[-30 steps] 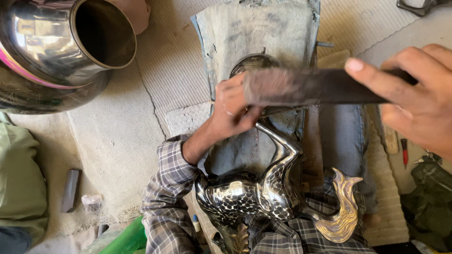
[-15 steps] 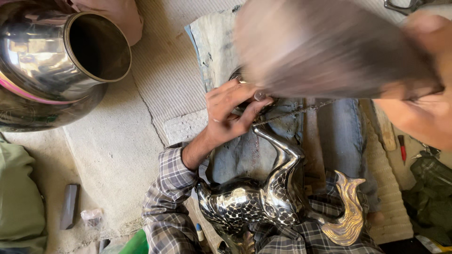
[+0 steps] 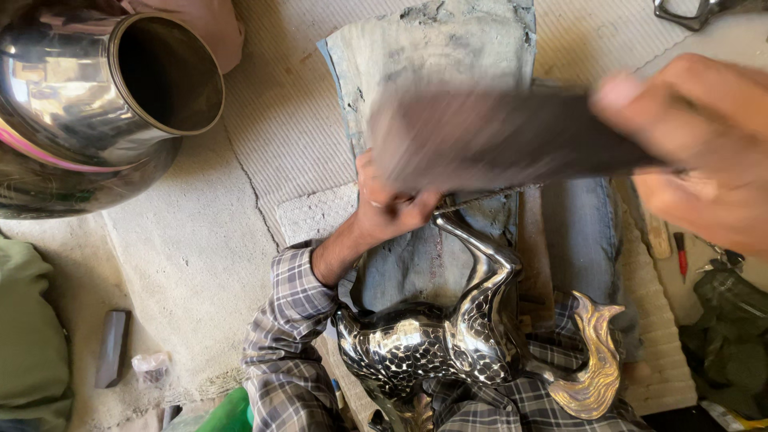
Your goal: The person uses a hammer and a red-handled punch to create a textured pattern on a small metal sphere. They hold the sphere steady with one hand while striking the punch with the other, working on the surface of the object.
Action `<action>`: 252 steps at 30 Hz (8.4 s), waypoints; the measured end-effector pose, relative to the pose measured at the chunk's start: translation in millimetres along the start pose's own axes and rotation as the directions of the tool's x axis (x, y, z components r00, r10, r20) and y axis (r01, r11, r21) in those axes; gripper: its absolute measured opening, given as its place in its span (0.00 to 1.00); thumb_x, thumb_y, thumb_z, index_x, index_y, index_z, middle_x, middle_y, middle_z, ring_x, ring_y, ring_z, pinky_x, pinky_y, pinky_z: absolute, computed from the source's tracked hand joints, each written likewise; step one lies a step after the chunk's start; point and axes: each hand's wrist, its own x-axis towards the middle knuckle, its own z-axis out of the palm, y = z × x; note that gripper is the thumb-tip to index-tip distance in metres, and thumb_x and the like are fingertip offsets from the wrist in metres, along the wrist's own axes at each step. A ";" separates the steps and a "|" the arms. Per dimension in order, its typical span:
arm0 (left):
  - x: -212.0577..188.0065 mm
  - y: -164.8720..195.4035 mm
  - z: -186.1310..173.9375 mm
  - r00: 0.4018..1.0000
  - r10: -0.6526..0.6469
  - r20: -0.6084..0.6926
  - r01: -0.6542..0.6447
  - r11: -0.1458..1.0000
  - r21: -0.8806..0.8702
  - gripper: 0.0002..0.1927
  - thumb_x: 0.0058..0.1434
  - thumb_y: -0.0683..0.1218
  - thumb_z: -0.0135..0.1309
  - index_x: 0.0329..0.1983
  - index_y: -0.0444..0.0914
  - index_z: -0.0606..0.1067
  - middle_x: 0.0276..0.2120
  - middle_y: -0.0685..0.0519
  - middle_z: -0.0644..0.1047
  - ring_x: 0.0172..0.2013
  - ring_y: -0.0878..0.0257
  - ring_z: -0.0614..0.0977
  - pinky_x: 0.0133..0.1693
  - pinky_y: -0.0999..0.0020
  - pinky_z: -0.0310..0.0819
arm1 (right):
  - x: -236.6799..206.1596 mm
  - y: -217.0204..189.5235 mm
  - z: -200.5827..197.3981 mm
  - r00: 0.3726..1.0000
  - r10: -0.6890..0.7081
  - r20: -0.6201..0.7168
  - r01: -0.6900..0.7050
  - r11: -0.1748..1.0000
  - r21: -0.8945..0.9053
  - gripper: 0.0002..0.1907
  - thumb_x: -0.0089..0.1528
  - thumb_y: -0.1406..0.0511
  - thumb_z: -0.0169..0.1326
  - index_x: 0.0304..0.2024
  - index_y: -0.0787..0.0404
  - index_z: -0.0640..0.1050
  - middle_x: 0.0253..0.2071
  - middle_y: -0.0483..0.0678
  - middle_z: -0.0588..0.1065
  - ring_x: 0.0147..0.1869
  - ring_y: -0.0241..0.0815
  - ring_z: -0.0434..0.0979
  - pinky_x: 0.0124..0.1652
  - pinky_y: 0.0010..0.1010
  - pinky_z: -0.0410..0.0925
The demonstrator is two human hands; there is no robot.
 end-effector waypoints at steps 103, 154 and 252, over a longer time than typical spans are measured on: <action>41.6 24.6 -1.9 0.997 -0.058 0.059 0.065 0.991 -0.119 0.19 0.67 0.39 0.64 0.59 0.46 0.75 0.50 0.54 0.83 0.44 0.65 0.88 0.47 0.68 0.86 | -26.6 53.4 2.8 0.978 0.092 0.186 -0.066 0.988 -0.141 0.37 0.51 0.77 0.52 0.65 0.61 0.68 0.45 0.59 0.73 0.39 0.44 0.72 0.40 0.35 0.72; 44.8 23.1 0.2 0.996 -0.063 0.069 0.074 0.984 -0.160 0.18 0.66 0.41 0.65 0.58 0.46 0.76 0.51 0.53 0.83 0.47 0.62 0.88 0.51 0.65 0.86 | -41.4 83.7 20.2 0.976 0.167 0.142 -0.170 0.985 0.015 0.28 0.63 0.69 0.51 0.68 0.62 0.73 0.38 0.51 0.78 0.29 0.37 0.75 0.33 0.27 0.71; 43.2 7.5 12.1 0.999 0.029 0.038 -0.022 0.985 -0.173 0.19 0.67 0.46 0.65 0.60 0.47 0.76 0.49 0.55 0.82 0.46 0.59 0.86 0.51 0.62 0.85 | -28.0 89.8 0.7 0.959 0.118 0.257 -0.097 0.991 -0.092 0.27 0.67 0.67 0.42 0.70 0.60 0.68 0.43 0.52 0.75 0.31 0.38 0.72 0.37 0.29 0.72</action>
